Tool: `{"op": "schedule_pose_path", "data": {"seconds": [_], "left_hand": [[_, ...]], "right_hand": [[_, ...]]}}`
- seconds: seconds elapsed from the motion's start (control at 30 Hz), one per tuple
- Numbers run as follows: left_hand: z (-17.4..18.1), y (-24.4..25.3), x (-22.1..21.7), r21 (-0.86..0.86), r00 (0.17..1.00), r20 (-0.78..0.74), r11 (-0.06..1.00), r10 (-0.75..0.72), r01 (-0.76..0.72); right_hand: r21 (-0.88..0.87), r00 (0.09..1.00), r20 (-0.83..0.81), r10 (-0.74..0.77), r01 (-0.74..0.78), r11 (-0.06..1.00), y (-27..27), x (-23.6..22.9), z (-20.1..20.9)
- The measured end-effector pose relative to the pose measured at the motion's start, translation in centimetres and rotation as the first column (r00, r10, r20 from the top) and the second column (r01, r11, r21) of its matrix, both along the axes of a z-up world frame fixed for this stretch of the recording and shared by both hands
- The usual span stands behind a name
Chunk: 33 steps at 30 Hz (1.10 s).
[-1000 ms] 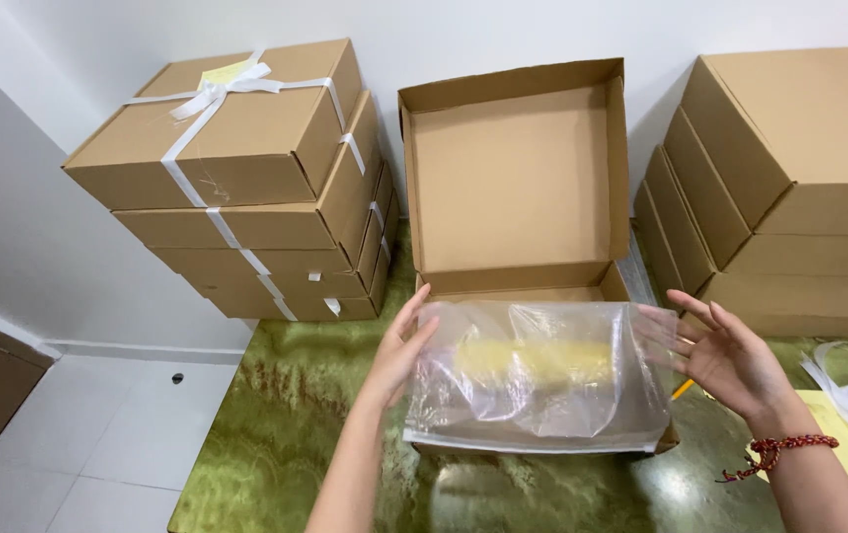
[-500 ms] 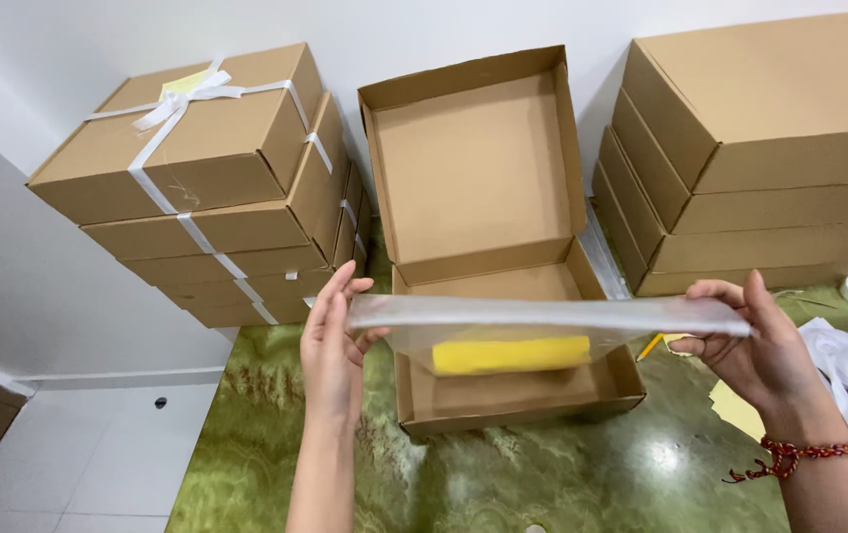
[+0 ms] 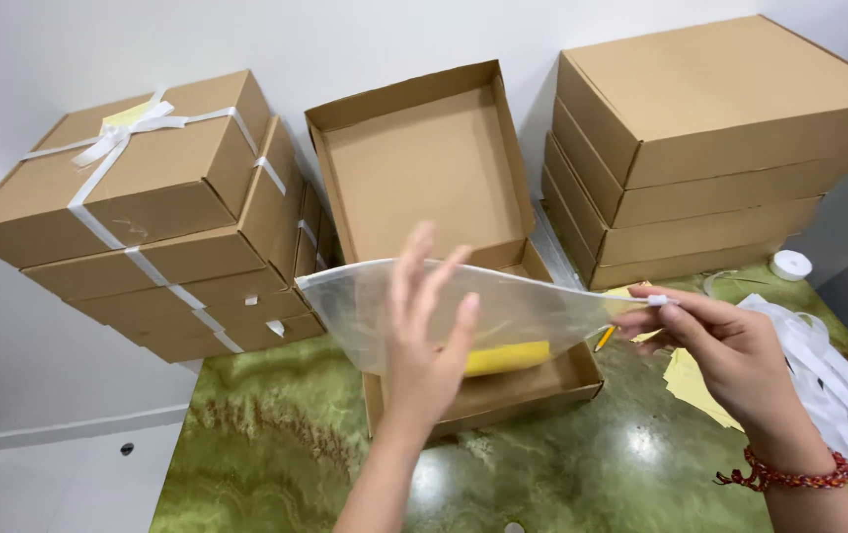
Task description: Untying ribbons from boxes, opening them, and hanging yellow shirts on a clothing rack
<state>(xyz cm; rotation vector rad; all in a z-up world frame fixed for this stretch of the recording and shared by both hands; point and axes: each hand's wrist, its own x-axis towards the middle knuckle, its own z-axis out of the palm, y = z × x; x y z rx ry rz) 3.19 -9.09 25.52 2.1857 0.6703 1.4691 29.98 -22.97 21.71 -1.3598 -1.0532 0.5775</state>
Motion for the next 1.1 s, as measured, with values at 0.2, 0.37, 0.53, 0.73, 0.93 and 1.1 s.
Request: {"op": "schedule_pose_path", "data": {"seconds": [0.2,0.37,0.53,0.73,0.93,1.1], "left_hand": [[-1.4,-2.9,7.9,0.127,0.972,-0.121,0.968,-0.201,0.216],[-1.5,-4.1,11.2,0.247,0.989,-0.091,0.959,-0.12,0.139],[-1.1,-4.0,11.6,0.334,0.989,-0.103,0.933,-0.102,0.131],[-0.5,-3.5,10.8,0.37,0.994,-0.081,0.924,-0.075,0.1],[-0.3,-2.7,7.6,0.394,0.993,-0.113,0.916,-0.035,0.077],[-1.7,0.2,2.5,0.433,0.973,-0.178,0.9,0.149,-0.058]], "right_hand": [[0.099,0.978,0.112,-0.175,0.164,0.981,-0.5,-0.6,-1.2],[0.12,0.952,0.187,-0.244,0.224,0.967,-1.0,-0.3,-1.7],[0.163,0.956,0.226,-0.187,0.152,0.975,-0.9,0.3,-2.2],[0.214,0.916,0.323,-0.237,0.174,0.961,0.2,-0.1,-2.2],[0.201,0.936,0.278,-0.217,0.165,0.966,0.6,-1.1,-1.8],[0.184,0.933,0.151,-0.328,0.299,0.936,1.8,0.6,-2.8]]}}
